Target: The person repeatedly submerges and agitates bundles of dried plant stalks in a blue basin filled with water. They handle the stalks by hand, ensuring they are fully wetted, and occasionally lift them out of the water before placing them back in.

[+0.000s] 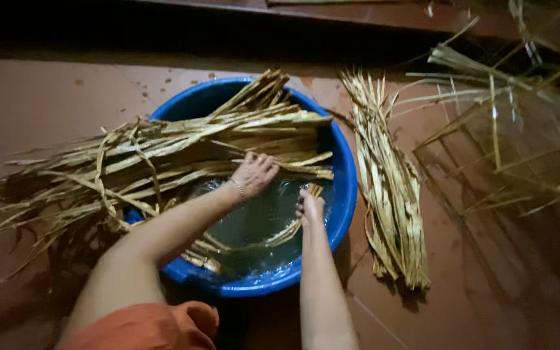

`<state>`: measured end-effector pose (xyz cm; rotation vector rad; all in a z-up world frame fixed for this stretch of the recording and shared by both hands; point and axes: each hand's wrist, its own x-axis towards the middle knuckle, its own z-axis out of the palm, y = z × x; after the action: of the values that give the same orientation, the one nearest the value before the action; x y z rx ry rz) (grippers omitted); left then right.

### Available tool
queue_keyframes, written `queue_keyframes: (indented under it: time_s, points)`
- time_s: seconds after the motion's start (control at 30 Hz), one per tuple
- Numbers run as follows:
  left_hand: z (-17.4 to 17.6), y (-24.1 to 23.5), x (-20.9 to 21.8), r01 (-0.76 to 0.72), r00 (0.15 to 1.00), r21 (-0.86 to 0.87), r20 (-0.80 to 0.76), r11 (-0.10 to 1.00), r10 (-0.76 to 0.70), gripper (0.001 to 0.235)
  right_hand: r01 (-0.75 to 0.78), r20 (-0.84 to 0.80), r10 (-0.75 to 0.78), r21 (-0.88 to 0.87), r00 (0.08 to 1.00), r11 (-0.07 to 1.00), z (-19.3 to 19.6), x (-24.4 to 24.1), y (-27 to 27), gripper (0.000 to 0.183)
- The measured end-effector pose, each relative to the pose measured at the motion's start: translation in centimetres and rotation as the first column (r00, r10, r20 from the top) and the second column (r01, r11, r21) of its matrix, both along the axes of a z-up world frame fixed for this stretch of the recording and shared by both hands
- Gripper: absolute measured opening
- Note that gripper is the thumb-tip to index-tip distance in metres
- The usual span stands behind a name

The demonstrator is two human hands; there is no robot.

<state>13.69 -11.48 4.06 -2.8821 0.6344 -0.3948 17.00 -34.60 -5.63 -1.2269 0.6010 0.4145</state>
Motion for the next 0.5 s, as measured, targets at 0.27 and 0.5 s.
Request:
queue_keyframes:
  time_s: [0.27,0.5]
  points:
    - [-1.5,-2.4,2.7,0.117,0.992,-0.098,-0.031,0.988,-0.121,0.021,0.097,-0.054,-0.091,0.113,0.994,0.989,1.6,0.2,-0.7,0.018]
    - [-4.9,-2.1,-3.3,0.073,0.953,-0.374,-0.247,0.925,-0.175,0.028,0.207,-0.005,-0.213,0.264,0.977,0.942,-1.9,1.1,-1.2,0.017]
